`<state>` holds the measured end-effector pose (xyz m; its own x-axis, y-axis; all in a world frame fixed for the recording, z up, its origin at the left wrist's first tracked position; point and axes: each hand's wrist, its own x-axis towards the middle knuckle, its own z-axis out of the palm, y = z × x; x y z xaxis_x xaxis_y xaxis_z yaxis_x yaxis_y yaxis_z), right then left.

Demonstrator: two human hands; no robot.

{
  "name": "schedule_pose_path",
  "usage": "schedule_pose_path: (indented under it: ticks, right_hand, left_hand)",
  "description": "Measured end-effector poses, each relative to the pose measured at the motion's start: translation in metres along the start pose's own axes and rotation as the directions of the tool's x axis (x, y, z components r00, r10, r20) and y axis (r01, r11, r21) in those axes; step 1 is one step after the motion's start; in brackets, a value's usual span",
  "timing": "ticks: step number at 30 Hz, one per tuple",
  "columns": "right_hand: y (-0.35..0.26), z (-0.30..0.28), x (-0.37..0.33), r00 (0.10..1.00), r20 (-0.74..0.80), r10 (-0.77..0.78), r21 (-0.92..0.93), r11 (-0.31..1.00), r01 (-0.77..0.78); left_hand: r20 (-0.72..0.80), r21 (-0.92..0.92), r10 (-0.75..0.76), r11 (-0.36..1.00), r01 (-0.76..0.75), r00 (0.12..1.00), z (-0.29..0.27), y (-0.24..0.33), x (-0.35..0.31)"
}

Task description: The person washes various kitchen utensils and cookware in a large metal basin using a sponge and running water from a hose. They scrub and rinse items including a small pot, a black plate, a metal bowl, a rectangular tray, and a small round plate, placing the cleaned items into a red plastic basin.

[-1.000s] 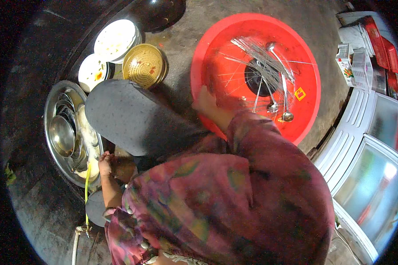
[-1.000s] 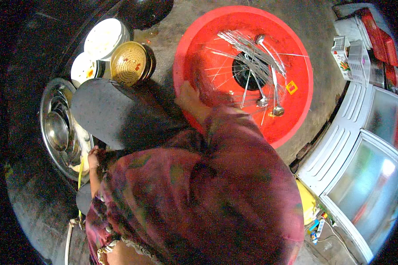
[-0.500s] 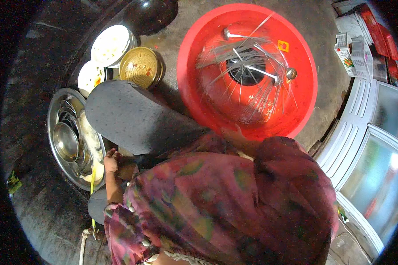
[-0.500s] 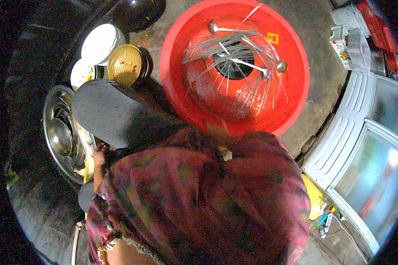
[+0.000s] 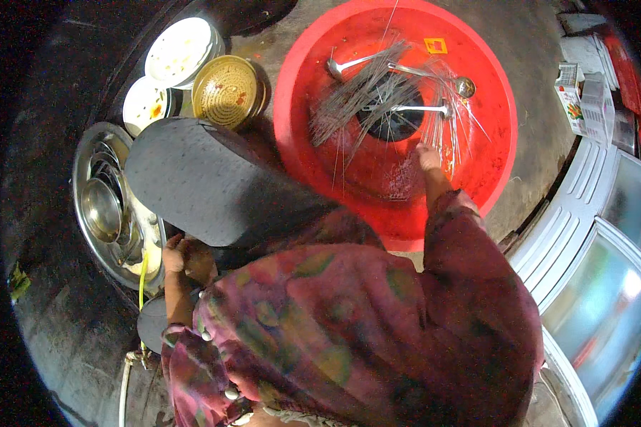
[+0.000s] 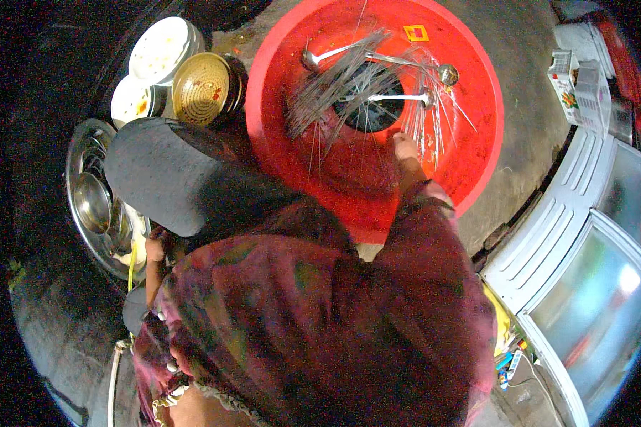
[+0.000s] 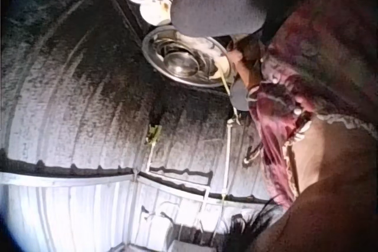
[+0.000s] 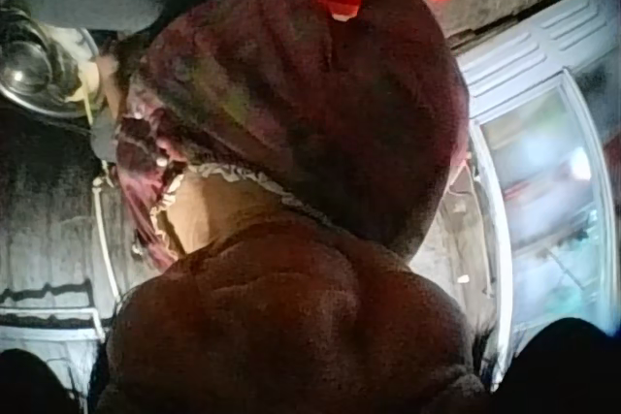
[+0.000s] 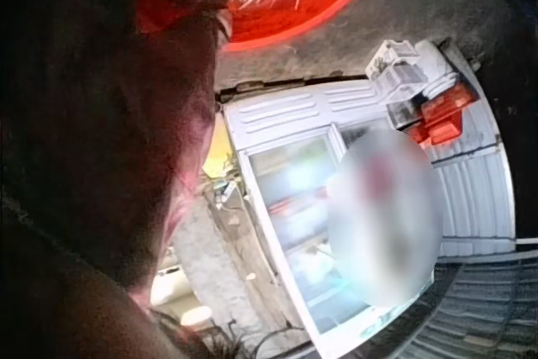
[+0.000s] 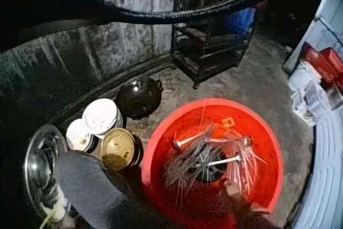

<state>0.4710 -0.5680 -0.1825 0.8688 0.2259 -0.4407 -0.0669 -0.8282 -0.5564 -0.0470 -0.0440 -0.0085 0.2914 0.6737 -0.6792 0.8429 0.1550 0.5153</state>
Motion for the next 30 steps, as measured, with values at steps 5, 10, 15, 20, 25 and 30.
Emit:
schedule_pose_path:
  ticks: [5, 10, 15, 20, 25, 30]
  right_hand:
    - [0.043, 0.054, 0.060, 0.910, 0.054, 0.410, 0.610, 0.708, -0.355]
    - [0.047, 0.071, 0.074, 0.724, 0.339, 0.601, 0.869, 0.095, -0.486]
    - [-0.051, 0.038, 0.057, 0.683, 0.337, 0.648, 0.871, 0.060, -0.487]
    - [-0.026, 0.033, 0.061, 0.670, 0.308, 0.676, 0.884, 0.057, -0.464]
    - [-0.040, 0.041, 0.073, 0.675, 0.314, 0.667, 0.865, 0.092, -0.493]
    - [-0.051, 0.006, 0.068, 0.666, 0.259, 0.700, 0.902, 0.070, -0.425]
  left_hand:
    - [0.023, -0.188, -0.024, 0.982, 0.028, 0.999, -0.016, -0.025, 0.007]
    - [-0.011, -0.160, -0.116, 0.981, 0.113, 0.993, -0.010, -0.013, -0.005]
    - [-0.071, -0.007, -0.074, 0.997, 0.074, 0.995, -0.006, 0.006, -0.035]
    - [-0.070, -0.133, -0.118, 0.985, 0.108, 0.991, 0.000, 0.012, -0.016]
    - [-0.090, -0.047, -0.130, 0.991, 0.127, 0.987, 0.004, 0.036, -0.043]
    - [-0.024, 0.298, 0.254, 0.925, -0.236, 0.967, 0.009, 0.032, 0.004]
